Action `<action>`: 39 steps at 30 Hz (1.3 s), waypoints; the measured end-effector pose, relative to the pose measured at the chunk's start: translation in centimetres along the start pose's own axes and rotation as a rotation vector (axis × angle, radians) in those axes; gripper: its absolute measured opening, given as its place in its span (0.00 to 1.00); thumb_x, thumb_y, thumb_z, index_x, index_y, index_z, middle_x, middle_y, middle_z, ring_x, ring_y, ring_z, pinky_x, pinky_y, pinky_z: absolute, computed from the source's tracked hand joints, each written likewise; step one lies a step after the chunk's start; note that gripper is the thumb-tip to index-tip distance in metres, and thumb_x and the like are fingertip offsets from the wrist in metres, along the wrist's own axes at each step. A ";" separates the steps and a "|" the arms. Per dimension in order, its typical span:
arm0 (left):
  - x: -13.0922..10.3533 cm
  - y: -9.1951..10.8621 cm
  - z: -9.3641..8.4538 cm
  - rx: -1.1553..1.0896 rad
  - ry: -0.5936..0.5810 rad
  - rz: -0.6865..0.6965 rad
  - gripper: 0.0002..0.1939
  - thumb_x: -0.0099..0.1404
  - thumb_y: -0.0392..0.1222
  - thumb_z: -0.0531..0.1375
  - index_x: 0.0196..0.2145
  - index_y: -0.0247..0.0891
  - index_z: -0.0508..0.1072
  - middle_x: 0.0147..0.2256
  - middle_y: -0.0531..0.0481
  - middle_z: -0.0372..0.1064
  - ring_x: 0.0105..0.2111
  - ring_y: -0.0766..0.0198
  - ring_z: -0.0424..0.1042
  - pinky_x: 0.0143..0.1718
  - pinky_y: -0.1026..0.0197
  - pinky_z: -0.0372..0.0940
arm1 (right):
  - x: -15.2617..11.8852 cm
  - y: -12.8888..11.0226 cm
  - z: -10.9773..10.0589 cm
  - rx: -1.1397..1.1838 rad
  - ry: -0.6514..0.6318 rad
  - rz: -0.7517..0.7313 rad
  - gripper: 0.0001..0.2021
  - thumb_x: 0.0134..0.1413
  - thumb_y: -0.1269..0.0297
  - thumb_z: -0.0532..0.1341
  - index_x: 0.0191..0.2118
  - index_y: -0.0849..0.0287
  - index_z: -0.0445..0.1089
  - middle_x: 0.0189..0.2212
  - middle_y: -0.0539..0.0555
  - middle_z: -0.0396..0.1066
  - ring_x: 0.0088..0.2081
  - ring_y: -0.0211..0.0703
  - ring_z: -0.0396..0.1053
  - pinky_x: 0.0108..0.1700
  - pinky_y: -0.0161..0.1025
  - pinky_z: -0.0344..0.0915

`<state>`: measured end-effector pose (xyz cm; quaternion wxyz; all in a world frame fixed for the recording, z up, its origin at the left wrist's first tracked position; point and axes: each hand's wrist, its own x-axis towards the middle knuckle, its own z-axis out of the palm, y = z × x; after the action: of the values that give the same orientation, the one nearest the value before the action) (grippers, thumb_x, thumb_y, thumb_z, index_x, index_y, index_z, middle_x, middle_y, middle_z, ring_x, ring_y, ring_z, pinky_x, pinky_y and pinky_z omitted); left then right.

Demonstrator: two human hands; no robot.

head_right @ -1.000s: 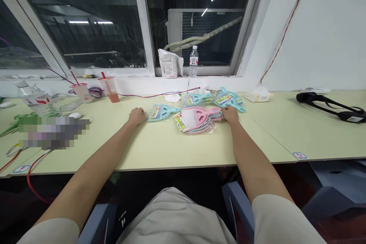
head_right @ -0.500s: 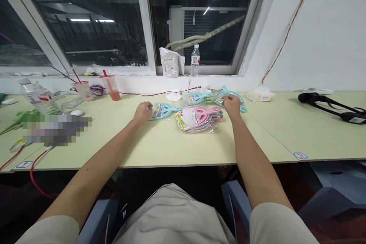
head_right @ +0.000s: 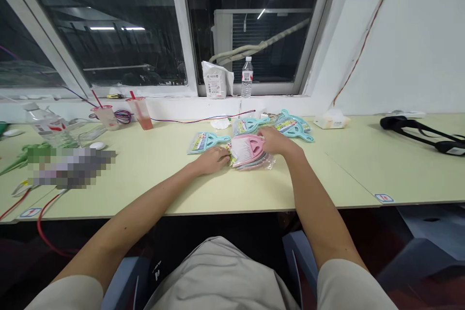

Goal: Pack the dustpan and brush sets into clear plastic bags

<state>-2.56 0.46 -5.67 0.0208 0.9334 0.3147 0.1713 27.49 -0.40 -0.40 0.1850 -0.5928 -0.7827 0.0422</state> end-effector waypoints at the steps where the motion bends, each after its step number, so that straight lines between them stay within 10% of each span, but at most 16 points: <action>1: 0.0 0.1 0.1 -0.008 -0.011 0.010 0.20 0.76 0.45 0.47 0.44 0.39 0.78 0.44 0.42 0.77 0.47 0.52 0.73 0.54 0.50 0.64 | -0.1 0.1 0.0 -0.011 -0.033 0.036 0.27 0.44 0.75 0.61 0.54 0.59 0.73 0.56 0.63 0.72 0.61 0.63 0.65 0.59 0.51 0.66; 9: -0.2 -0.6 0.5 -0.092 0.007 -0.013 0.23 0.77 0.49 0.45 0.59 0.40 0.71 0.56 0.40 0.73 0.58 0.48 0.68 0.60 0.45 0.60 | 0.6 2.1 0.6 -0.012 -0.054 0.095 0.35 0.43 0.78 0.62 0.62 0.58 0.69 0.61 0.65 0.69 0.63 0.65 0.64 0.60 0.53 0.66; 18: 0.1 -0.4 0.6 -0.225 0.114 -0.040 0.23 0.77 0.46 0.47 0.63 0.40 0.71 0.68 0.41 0.60 0.70 0.51 0.56 0.70 0.45 0.51 | 1.6 3.6 1.0 0.110 0.087 -0.088 0.26 0.41 0.80 0.59 0.48 0.57 0.76 0.48 0.60 0.77 0.50 0.58 0.73 0.54 0.51 0.70; 31: 0.3 -1.0 1.3 -0.505 0.282 -0.224 0.27 0.71 0.49 0.59 0.64 0.38 0.65 0.61 0.35 0.62 0.64 0.49 0.62 0.65 0.48 0.58 | 0.5 3.3 -0.2 0.302 0.107 -0.119 0.19 0.47 0.76 0.61 0.45 0.54 0.77 0.49 0.56 0.78 0.50 0.54 0.74 0.57 0.53 0.71; 39: 0.6 -0.9 0.3 -0.880 0.424 -0.560 0.50 0.54 0.59 0.74 0.67 0.41 0.56 0.61 0.33 0.64 0.53 0.49 0.73 0.53 0.50 0.67 | 0.5 2.7 -0.1 0.395 0.146 -0.134 0.16 0.50 0.73 0.62 0.45 0.55 0.77 0.48 0.57 0.77 0.51 0.54 0.75 0.59 0.55 0.71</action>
<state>-2.57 1.59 -5.92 0.3891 0.6627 0.4465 0.4582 29.92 0.90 -0.92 0.3560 -0.4930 -0.7815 0.1392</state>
